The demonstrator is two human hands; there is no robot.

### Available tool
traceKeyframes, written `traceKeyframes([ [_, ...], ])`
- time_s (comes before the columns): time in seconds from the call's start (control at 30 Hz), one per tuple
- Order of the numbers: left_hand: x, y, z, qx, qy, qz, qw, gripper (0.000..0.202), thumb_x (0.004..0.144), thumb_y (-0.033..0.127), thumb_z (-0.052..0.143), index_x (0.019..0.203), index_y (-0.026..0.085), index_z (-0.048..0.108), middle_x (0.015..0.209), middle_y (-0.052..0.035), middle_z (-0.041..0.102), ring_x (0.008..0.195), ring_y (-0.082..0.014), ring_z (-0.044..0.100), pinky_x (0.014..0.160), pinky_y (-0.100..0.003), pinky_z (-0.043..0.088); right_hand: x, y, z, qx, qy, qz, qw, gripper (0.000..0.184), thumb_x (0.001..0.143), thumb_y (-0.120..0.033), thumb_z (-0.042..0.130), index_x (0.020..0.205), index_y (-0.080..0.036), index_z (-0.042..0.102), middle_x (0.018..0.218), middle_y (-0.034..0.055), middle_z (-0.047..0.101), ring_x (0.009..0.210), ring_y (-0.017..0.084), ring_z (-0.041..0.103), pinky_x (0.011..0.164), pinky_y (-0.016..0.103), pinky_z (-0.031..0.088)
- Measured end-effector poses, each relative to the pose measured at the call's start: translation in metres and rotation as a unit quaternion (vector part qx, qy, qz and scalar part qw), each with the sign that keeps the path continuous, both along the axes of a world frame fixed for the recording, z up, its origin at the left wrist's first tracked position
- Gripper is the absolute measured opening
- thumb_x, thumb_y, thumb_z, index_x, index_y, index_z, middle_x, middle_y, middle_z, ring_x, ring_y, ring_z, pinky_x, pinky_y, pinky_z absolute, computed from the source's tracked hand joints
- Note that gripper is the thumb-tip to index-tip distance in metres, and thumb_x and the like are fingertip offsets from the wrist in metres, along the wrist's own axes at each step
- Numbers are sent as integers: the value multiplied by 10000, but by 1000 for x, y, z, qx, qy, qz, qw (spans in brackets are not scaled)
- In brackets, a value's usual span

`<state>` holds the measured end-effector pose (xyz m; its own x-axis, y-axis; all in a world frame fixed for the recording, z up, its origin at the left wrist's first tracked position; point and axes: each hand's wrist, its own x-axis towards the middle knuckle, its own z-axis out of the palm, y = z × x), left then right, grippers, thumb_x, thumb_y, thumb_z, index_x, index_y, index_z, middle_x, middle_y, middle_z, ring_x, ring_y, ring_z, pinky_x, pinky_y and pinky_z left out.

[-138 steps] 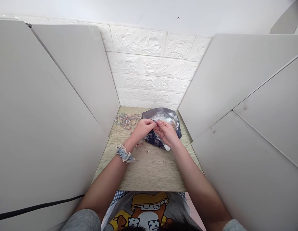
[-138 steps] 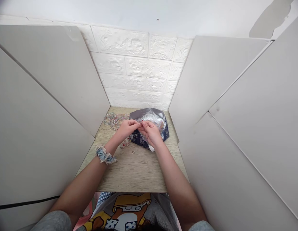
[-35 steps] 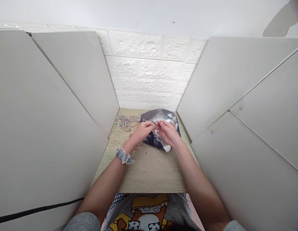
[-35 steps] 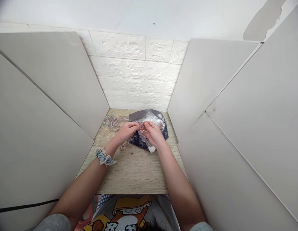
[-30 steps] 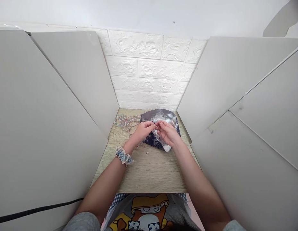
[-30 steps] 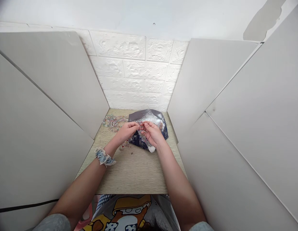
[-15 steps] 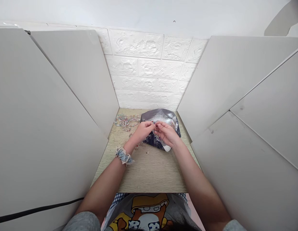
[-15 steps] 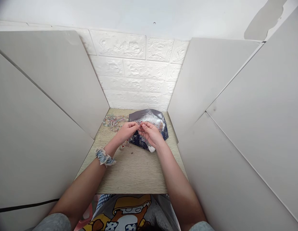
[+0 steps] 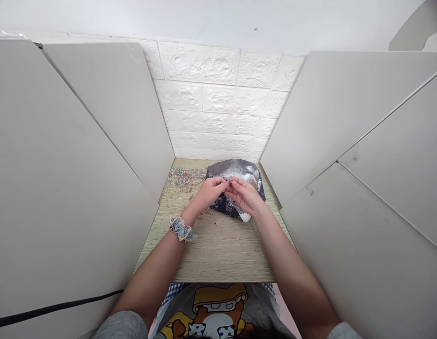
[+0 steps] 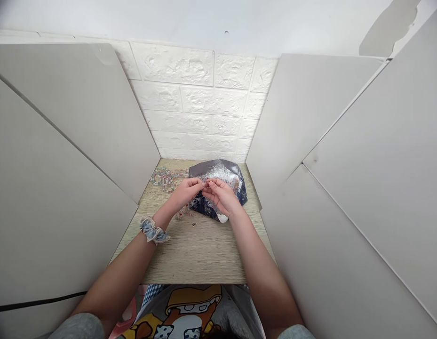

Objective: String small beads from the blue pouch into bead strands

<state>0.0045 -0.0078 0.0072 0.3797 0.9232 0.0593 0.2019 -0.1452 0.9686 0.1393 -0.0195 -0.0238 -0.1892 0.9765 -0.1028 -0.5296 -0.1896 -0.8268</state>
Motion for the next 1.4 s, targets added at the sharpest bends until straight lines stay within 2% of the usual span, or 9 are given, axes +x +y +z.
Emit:
traceKeyframes([
  [0.3, -1, 4, -8, 20, 31, 4, 999, 206, 684, 296, 432, 565, 136, 483, 495, 48, 367, 469, -55, 298, 452, -191, 234, -2, -1, 1, -2, -13, -5, 1000, 132, 654, -271, 641, 728, -181, 579, 694, -16, 600, 677, 68, 569, 716, 223, 473],
  [0.57, -1, 4, -6, 18, 31, 7, 999, 236, 670, 326, 455, 548, 130, 502, 488, 46, 393, 462, -55, 316, 442, -192, 240, -3, -2, 3, -1, -34, -3, 999, 150, 624, -280, 657, 708, -184, 578, 692, -21, 596, 663, 67, 567, 709, 223, 474],
  [0.73, -3, 4, -6, -27, 24, -17, 999, 295, 682, 364, 463, 497, 134, 470, 445, 38, 434, 368, -40, 328, 383, -187, 242, -2, -2, 4, 28, -71, -7, 997, 174, 603, -301, 662, 693, -180, 576, 654, -23, 596, 623, 84, 565, 694, 262, 471],
  [0.83, -3, 4, -7, -63, 10, -29, 998, 315, 696, 402, 461, 565, 122, 524, 547, -3, 546, 333, -34, 365, 355, -187, 265, -1, -2, 4, 53, -100, -20, 993, 160, 599, -299, 661, 651, -173, 576, 620, -25, 591, 590, 89, 555, 668, 275, 467],
  [0.97, -3, 4, -5, -98, -17, -40, 994, 362, 702, 455, 464, 650, 110, 564, 642, -39, 596, 333, -29, 384, 342, -185, 264, 1, -2, 3, 84, -158, -38, 983, 146, 608, -305, 647, 629, -172, 588, 577, -30, 573, 582, 87, 535, 630, 257, 451],
  [1.13, -5, 4, -3, -117, -48, -45, 991, 265, 677, 381, 503, 666, 121, 550, 649, -26, 582, 377, -25, 391, 353, -170, 227, 1, -3, 5, 96, -193, -66, 974, 163, 596, -333, 648, 632, -182, 599, 606, -22, 581, 609, 97, 526, 640, 262, 435],
  [1.27, -4, 5, -5, -140, -116, -64, 981, 120, 643, 244, 484, 644, 131, 526, 635, -7, 556, 567, -74, 509, 496, -176, 362, 1, -3, 8, 142, -216, -73, 963, 130, 616, -322, 629, 635, -195, 610, 651, -10, 578, 634, 106, 514, 634, 259, 423],
  [1.33, -3, 5, -4, -142, -154, -76, 975, 120, 648, 234, 484, 628, 125, 529, 632, -5, 546, 644, -85, 520, 625, -206, 404, 2, -3, 9, 174, -227, -76, 955, 102, 619, -302, 626, 634, -201, 620, 708, -4, 569, 686, 113, 515, 655, 257, 418],
  [1.4, -3, 4, -3, -142, -173, -82, 971, 128, 652, 245, 516, 636, 118, 533, 634, 2, 532, 653, -80, 512, 679, -220, 405, 3, -3, 9, 194, -237, -91, 948, 87, 613, -287, 633, 634, -202, 628, 778, 5, 560, 761, 123, 516, 695, 259, 412],
])
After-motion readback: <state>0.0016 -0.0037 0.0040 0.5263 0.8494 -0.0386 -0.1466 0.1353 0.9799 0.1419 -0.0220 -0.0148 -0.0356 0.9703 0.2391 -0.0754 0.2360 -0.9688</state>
